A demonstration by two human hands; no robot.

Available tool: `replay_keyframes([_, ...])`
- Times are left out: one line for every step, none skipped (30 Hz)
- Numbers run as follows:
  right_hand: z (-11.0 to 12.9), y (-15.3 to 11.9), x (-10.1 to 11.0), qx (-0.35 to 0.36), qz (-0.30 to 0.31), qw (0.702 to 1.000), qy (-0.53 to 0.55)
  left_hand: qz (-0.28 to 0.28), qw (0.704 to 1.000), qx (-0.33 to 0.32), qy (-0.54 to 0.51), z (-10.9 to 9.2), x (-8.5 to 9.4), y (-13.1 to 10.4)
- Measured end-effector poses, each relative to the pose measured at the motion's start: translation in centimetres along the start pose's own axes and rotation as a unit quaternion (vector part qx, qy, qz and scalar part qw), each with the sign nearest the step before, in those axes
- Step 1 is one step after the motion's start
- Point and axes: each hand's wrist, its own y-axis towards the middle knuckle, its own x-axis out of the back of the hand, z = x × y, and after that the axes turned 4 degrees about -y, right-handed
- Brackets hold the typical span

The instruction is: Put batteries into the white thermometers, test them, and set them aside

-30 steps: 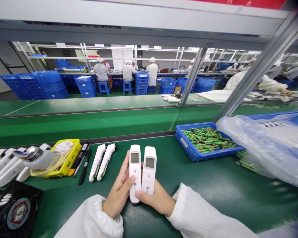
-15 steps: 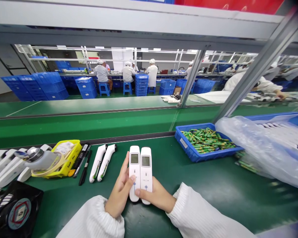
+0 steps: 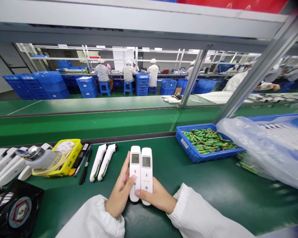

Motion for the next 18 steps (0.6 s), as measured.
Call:
replay_keyframes([0.0, 0.0, 0.0, 0.001, 0.001, 1.0, -0.001, -0.001, 1.0, 0.0, 0.002, 0.0, 0.0, 0.0])
replay_keyframes([0.0, 0.0, 0.0, 0.002, 0.0, 1.0, -0.001, -0.003, 1.0, -0.001, 0.004, 0.0, 0.0, 0.0])
replay_keyframes([0.0, 0.0, 0.0, 0.005, -0.002, 1.0, 0.0, -0.003, 1.0, -0.002, 0.005, 0.0, 0.0, 0.0])
replay_keyframes([0.0, 0.0, -0.1, 0.004, -0.002, 1.0, 0.0, -0.003, 1.0, -0.003, 0.005, 0.1, 0.0, 0.0])
replay_keyframes([0.0, 0.0, -0.1, -0.001, 0.0, 1.0, 0.001, -0.003, 1.0, -0.003, 0.004, 0.1, 0.0, -0.1])
replay_keyframes([-0.1, 0.1, -0.1, -0.012, 0.005, 1.0, 0.001, -0.003, 1.0, -0.002, 0.003, 0.2, 0.0, -0.1])
replay_keyframes([-0.1, 0.1, -0.1, -0.026, 0.012, 1.0, -0.002, -0.006, 1.0, 0.001, 0.001, 0.3, -0.1, 0.0])
replay_keyframes([-0.1, 0.2, -0.1, -0.042, 0.015, 0.999, -0.01, -0.013, 1.0, 0.007, -0.002, 0.4, 0.0, 0.0])
replay_keyframes([-0.1, 0.2, 0.0, -0.056, 0.012, 0.998, -0.021, -0.028, 1.0, 0.011, -0.008, 0.5, 0.0, 0.2])
replay_keyframes([0.0, 0.3, 0.1, -0.065, -0.002, 0.997, -0.04, -0.051, 0.998, 0.013, -0.017, 0.6, 0.1, 0.3])
replay_keyframes([0.1, 0.4, 0.3, -0.067, -0.027, 0.995, -0.07, -0.083, 0.996, 0.01, -0.027, 0.7, 0.3, 0.5])
replay_keyframes([0.3, 0.4, 0.6, -0.066, -0.057, 0.99, -0.111, -0.121, 0.992, 0.001, -0.035, 0.7, 0.5, 0.8])
replay_keyframes([0.6, 0.4, 0.9, -0.06, -0.086, 0.981, -0.163, -0.16, 0.986, -0.013, -0.039, 0.6, 0.8, 1.1])
replay_keyframes([0.9, 0.4, 1.2, -0.052, -0.109, 0.968, -0.222, -0.196, 0.98, -0.031, -0.035, 0.4, 1.1, 1.3])
replay_keyframes([1.2, 0.4, 1.5, -0.043, -0.123, 0.95, -0.283, -0.227, 0.972, -0.05, -0.021, 0.2, 1.4, 1.5])
replay_keyframes([1.5, 0.3, 1.8, -0.034, -0.124, 0.933, -0.337, -0.252, 0.966, -0.066, 0.001, -0.1, 1.6, 1.6])
replay_keyframes([1.8, 0.3, 2.1, -0.025, -0.114, 0.918, -0.378, -0.27, 0.959, -0.078, 0.028, -0.5, 1.8, 1.7])
replay_keyframes([2.1, 0.3, 2.3, -0.016, -0.097, 0.908, -0.408, -0.282, 0.954, -0.087, 0.058, -0.8, 2.0, 1.7])
